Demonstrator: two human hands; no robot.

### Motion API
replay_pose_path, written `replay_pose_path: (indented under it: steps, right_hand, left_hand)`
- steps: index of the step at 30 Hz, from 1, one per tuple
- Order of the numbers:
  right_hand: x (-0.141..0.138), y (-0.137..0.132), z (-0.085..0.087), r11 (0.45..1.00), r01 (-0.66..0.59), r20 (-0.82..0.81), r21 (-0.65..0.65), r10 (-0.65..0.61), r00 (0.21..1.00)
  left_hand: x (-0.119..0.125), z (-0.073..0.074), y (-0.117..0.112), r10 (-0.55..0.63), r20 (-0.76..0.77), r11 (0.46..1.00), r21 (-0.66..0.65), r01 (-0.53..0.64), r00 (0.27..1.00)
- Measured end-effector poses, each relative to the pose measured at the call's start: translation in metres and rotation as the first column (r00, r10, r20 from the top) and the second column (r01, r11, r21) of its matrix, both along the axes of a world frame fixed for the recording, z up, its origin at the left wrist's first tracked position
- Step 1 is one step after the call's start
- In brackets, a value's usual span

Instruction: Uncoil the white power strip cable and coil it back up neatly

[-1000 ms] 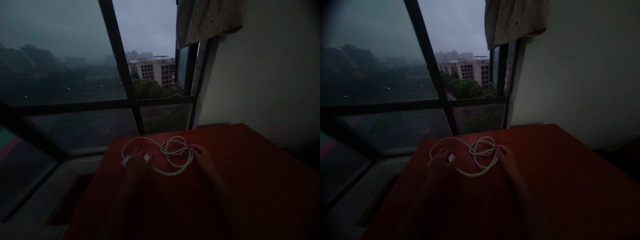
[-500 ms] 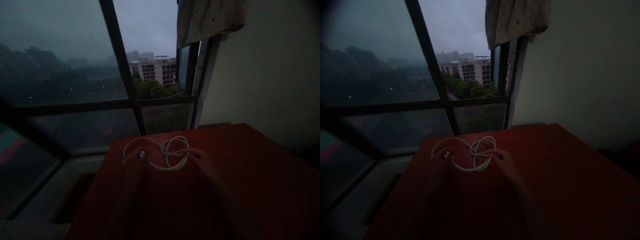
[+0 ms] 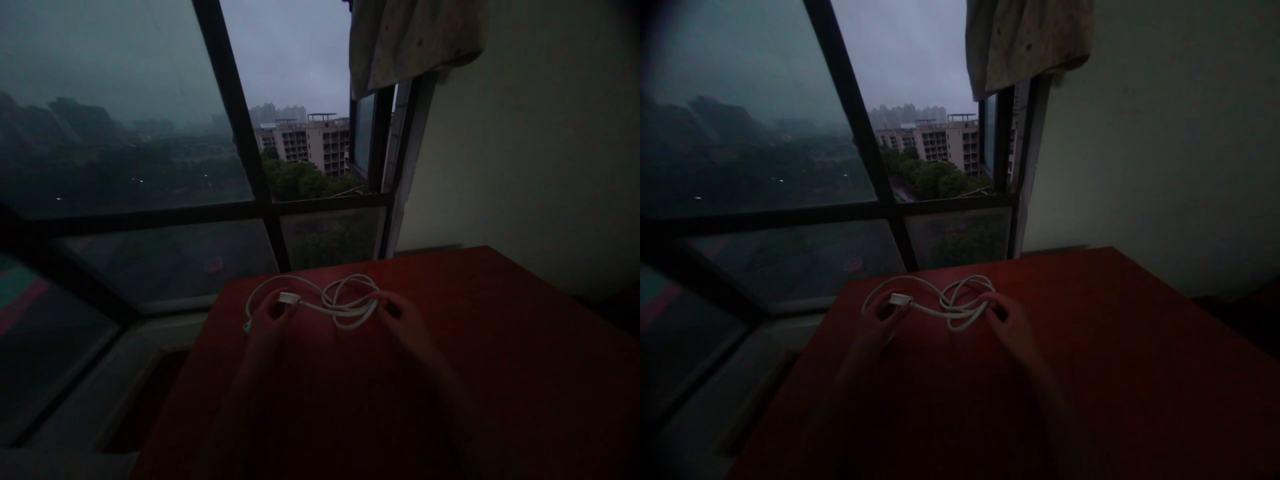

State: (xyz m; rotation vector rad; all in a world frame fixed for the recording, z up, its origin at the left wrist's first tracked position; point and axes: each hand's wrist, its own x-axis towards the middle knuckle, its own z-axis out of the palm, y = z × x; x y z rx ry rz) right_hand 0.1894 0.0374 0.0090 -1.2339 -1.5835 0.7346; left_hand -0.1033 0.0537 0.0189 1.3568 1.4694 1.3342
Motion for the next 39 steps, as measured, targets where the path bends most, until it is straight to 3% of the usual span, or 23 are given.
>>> replay_pose_path:
  steps: [7, 12, 16, 19, 23, 27, 33, 36, 39]
  right_hand:
    - [0.002, -0.001, 0.002, 0.969, -0.01, 0.236, 0.248, -0.05, 0.97]
    - [0.002, -0.001, 0.004, 0.952, -0.021, 0.294, 0.305, -0.073, 0.953]
    - [-0.003, -0.002, 0.003, 0.968, 0.022, 0.267, 0.249, -0.09, 0.959]
    - [-0.007, -0.003, 0.002, 0.984, 0.058, 0.207, 0.17, -0.093, 0.974]
    - [-0.017, -0.012, 0.002, 0.991, -0.056, 0.228, 0.118, 0.028, 0.973]
    - [-0.031, -0.023, 0.003, 0.985, -0.169, 0.27, 0.023, 0.157, 0.95]
    - [-0.032, -0.022, 0.009, 0.983, -0.181, 0.175, 0.011, 0.176, 0.969]
    - [-0.026, -0.02, 0.011, 0.986, -0.166, 0.173, 0.016, 0.161, 0.972]
    - [-0.021, -0.019, 0.011, 0.978, -0.209, 0.203, -0.011, 0.207, 0.957]
  left_hand:
    - [0.005, 0.006, -0.004, 0.082, -0.303, 0.993, 0.103, -0.052, 0.949]
    - [0.013, 0.009, -0.008, 0.065, -0.365, 0.996, 0.085, -0.036, 0.929]
    - [0.017, 0.002, -0.006, -0.019, -0.329, 0.996, 0.072, 0.045, 0.944]
    - [0.023, 0.0, -0.007, 0.001, -0.305, 0.997, 0.069, 0.021, 0.952]
    - [0.044, 0.0, -0.018, -0.01, -0.322, 0.997, 0.071, 0.035, 0.947]
    - [0.07, -0.001, -0.032, -0.163, -0.309, 0.98, 0.064, 0.191, 0.937]
    - [0.075, -0.002, -0.039, -0.417, 0.001, 0.909, 0.016, 0.417, 0.909]
    - [0.073, 0.001, -0.038, -0.409, -0.177, 0.91, -0.002, 0.416, 0.895]
    - [0.074, 0.006, -0.037, -0.285, -0.342, 0.953, -0.002, 0.303, 0.895]
